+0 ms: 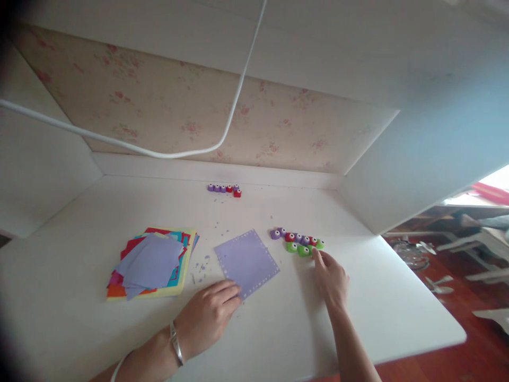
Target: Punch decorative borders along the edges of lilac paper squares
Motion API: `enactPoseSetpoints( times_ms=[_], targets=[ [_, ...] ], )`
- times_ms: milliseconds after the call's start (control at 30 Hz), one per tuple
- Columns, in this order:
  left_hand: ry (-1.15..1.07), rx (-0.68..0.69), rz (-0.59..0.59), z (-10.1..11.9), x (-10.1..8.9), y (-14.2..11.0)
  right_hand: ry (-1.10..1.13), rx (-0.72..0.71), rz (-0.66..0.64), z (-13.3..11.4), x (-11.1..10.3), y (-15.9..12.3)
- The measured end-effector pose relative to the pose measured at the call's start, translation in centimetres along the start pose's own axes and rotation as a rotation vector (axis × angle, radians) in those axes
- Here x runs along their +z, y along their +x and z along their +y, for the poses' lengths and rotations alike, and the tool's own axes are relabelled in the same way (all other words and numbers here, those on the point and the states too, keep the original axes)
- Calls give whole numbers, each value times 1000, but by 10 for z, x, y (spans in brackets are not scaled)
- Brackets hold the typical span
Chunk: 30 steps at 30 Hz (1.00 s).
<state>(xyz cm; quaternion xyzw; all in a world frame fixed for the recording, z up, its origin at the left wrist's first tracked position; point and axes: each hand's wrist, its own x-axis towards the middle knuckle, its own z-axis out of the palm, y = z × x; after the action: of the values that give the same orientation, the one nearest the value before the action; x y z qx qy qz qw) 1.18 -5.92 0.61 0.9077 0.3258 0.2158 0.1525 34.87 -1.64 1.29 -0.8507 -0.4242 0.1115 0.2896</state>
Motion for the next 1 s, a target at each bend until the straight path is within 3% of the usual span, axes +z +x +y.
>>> enactPoseSetpoints(
  times_ms=[200, 300, 400, 600, 800, 1000],
  targets=[
    [-58, 5, 8, -15, -28, 16, 120, 56, 131, 4, 6, -16],
    [43, -116, 12, -41, -48, 43, 135, 80, 139, 5, 6, -18],
    [111, -263, 19, -80, -57, 79, 154, 102, 146, 5, 4, -17],
    [204, -419, 90, -145, -47, 141, 198, 125, 165, 2, 1, -15],
    [249, -381, 109, -167, -40, 192, 191, 117, 143, 3, 1, -15],
    [289, -327, 78, -185, -29, 207, 198, 76, 151, 8, 2, -13]
  ],
)
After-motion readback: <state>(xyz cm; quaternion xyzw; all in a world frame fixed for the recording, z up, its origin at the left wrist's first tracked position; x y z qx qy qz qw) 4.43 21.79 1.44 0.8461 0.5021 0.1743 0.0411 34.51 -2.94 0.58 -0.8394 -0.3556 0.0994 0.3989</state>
